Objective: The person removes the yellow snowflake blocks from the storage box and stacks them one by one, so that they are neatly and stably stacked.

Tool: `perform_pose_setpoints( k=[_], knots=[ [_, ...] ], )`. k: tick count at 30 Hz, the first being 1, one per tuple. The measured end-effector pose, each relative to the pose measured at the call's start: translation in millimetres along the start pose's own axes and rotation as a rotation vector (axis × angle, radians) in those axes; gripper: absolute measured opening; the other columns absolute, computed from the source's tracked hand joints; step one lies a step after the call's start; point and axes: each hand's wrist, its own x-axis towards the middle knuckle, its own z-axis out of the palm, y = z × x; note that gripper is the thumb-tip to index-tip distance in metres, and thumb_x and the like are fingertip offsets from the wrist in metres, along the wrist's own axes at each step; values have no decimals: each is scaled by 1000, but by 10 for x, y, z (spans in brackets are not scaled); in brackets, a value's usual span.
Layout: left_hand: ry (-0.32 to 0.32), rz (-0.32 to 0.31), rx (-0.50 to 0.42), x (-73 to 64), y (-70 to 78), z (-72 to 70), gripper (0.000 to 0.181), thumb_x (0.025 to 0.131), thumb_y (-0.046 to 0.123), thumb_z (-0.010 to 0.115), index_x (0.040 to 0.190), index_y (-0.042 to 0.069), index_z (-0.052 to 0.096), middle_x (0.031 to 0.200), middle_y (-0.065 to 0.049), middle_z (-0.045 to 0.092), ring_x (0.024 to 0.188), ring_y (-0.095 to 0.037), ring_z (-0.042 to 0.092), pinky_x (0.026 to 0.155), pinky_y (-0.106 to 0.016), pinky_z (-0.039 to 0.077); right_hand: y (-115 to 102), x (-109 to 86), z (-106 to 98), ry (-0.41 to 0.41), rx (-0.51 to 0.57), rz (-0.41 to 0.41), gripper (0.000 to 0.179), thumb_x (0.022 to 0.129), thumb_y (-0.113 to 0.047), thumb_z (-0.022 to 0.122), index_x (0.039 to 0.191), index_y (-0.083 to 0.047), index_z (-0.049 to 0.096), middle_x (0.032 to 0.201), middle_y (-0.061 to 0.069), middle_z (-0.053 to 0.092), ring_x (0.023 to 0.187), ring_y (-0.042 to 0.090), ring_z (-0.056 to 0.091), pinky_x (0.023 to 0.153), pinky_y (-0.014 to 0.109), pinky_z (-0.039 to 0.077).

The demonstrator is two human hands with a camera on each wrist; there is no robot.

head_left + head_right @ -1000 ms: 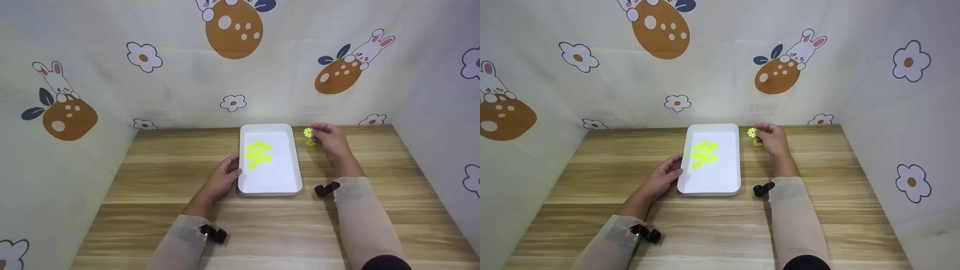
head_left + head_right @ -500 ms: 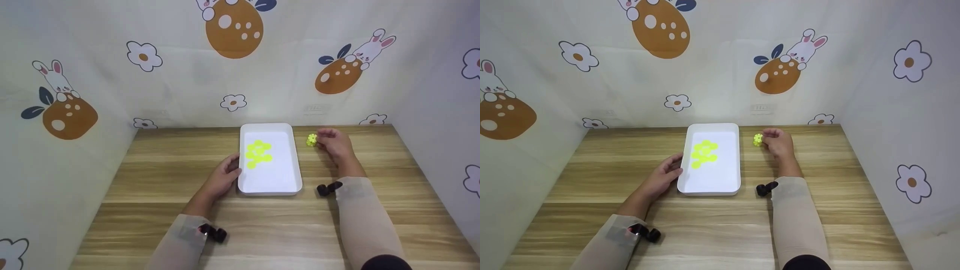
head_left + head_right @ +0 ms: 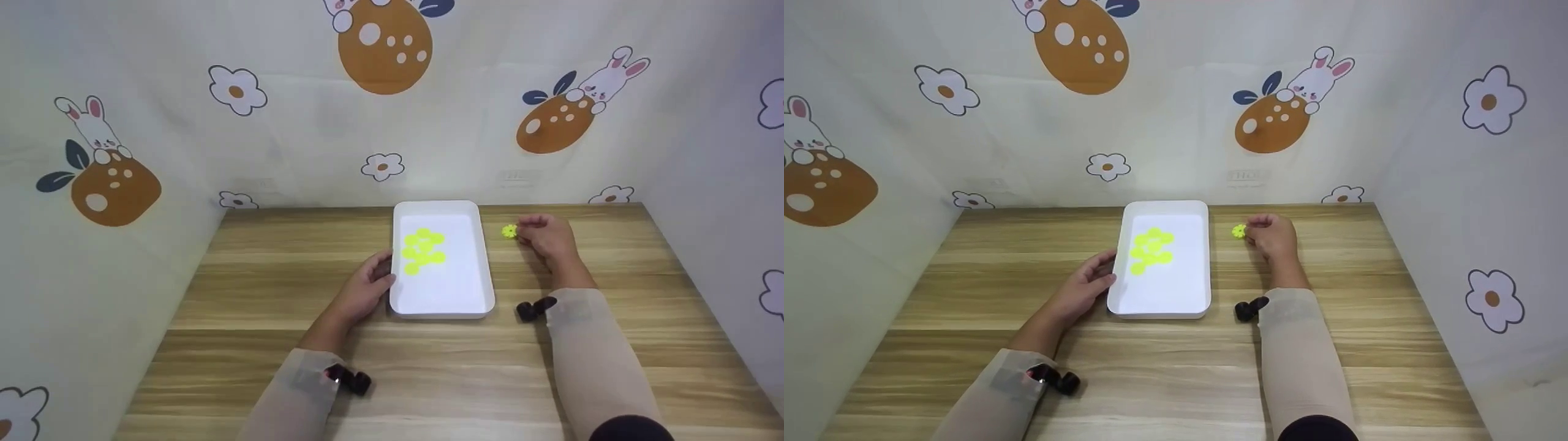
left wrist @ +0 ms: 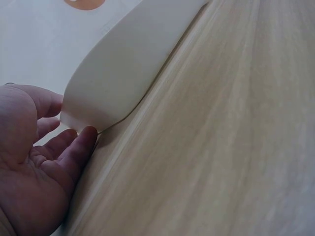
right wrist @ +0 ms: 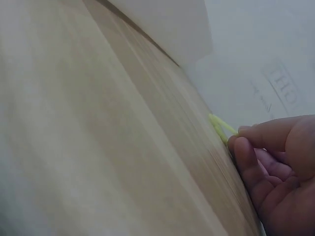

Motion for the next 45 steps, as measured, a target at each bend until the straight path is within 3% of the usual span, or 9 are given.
perform_pose_setpoints(
  k=[5,12,21,28,31,38,45],
  knots=[
    [12,-33,11,6,10,-4,62,108,18,62,165,16,39,168,-9,48,156,-28,46,130,-47,39,-19,-18,5,21,-37,17,38,96,-10,79,132,-1,71,122,9,72,93,6,70,88,20,64],
    [8,-32,-7,5,18,-5,62,108,17,61,166,16,39,169,-9,46,158,-28,45,131,-48,38,-32,-29,5,43,-49,23,37,95,-12,80,130,-1,72,127,14,73,90,6,73,85,21,65],
    [12,-38,-6,9,19,-6,62,108,16,62,165,16,39,170,-8,44,158,-27,44,130,-47,38,-33,-33,-15,45,-1,24,38,96,-11,79,131,1,72,126,16,73,86,6,75,85,23,66],
    [-5,43,-28,-18,25,5,63,107,9,59,166,6,36,173,-15,38,159,-34,42,130,-50,38,-34,-35,-30,33,86,19,41,97,-8,76,134,6,68,130,19,71,89,7,77,89,24,66],
    [1,23,-27,-12,27,7,62,107,10,59,166,8,37,173,-13,39,159,-32,43,130,-48,38,-88,-50,-21,31,117,49,43,98,-11,75,138,4,66,129,16,70,94,10,76,93,26,65],
    [5,21,-25,-10,17,3,62,107,11,60,165,9,38,172,-13,41,157,-32,44,130,-48,39,-291,-134,27,-95,116,57,45,105,-19,68,145,-1,59,125,9,67,102,15,71,104,40,62],
    [1,26,-17,-8,18,6,61,108,12,59,165,9,38,172,-12,40,158,-31,44,129,-47,40,-493,-254,149,-178,151,-23,47,102,-25,74,140,0,63,116,8,73,96,16,73,100,38,64]
  ],
)
